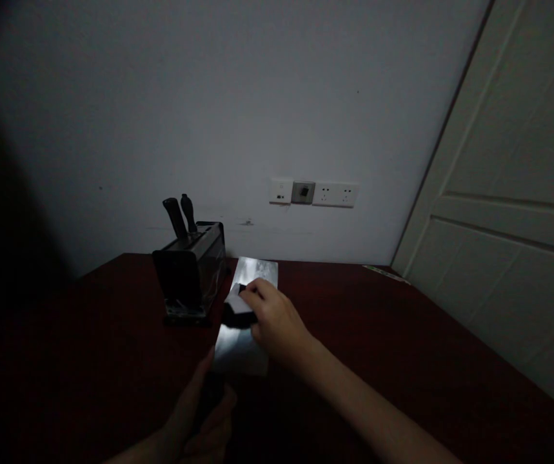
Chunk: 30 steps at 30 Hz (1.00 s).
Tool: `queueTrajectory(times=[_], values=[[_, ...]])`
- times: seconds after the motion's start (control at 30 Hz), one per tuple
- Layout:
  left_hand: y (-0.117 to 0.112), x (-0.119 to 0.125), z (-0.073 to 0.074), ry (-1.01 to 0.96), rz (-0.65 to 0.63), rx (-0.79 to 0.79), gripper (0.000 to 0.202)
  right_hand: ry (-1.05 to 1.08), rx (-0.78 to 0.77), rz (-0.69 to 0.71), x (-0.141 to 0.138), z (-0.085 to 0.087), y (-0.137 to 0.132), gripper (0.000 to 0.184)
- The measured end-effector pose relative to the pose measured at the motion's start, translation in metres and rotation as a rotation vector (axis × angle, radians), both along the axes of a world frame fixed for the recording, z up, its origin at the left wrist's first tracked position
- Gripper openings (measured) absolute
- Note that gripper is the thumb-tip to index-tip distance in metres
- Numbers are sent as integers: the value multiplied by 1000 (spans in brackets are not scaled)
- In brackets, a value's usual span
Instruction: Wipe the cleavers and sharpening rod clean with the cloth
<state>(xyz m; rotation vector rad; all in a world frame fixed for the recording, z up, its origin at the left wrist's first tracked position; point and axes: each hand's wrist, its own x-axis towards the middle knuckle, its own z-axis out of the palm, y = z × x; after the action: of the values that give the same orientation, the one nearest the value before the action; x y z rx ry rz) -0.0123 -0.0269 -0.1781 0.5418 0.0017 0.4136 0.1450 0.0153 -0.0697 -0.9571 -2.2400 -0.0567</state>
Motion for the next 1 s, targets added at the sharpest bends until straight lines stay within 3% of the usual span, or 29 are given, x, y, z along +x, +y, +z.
queueTrajectory(times=[0.17, 0.3, 0.43, 0.6, 0.7, 0.8, 1.0], values=[[-3, 0, 6, -17, -5, 15, 64, 16, 57, -115, 16, 21, 34, 41], [-3, 4, 1, -46, -29, 54, 64, 39, 95, -136, 24, 19, 33, 42], [-3, 9, -5, -98, -53, 102, 64, 47, 31, -88, 25, 0, 13, 43], [1, 6, -10, -55, -41, 66, 63, -7, -98, 61, 9, -30, -31, 42], [3, 1, -12, -36, -75, 10, 66, -64, -155, 164, -1, -34, -50, 48], [1, -2, -8, 4, -27, -35, 65, -62, -140, 154, -1, -23, -45, 49], [-5, 1, 6, -7, 16, 33, 67, 81, 62, -64, 19, 20, 14, 42]])
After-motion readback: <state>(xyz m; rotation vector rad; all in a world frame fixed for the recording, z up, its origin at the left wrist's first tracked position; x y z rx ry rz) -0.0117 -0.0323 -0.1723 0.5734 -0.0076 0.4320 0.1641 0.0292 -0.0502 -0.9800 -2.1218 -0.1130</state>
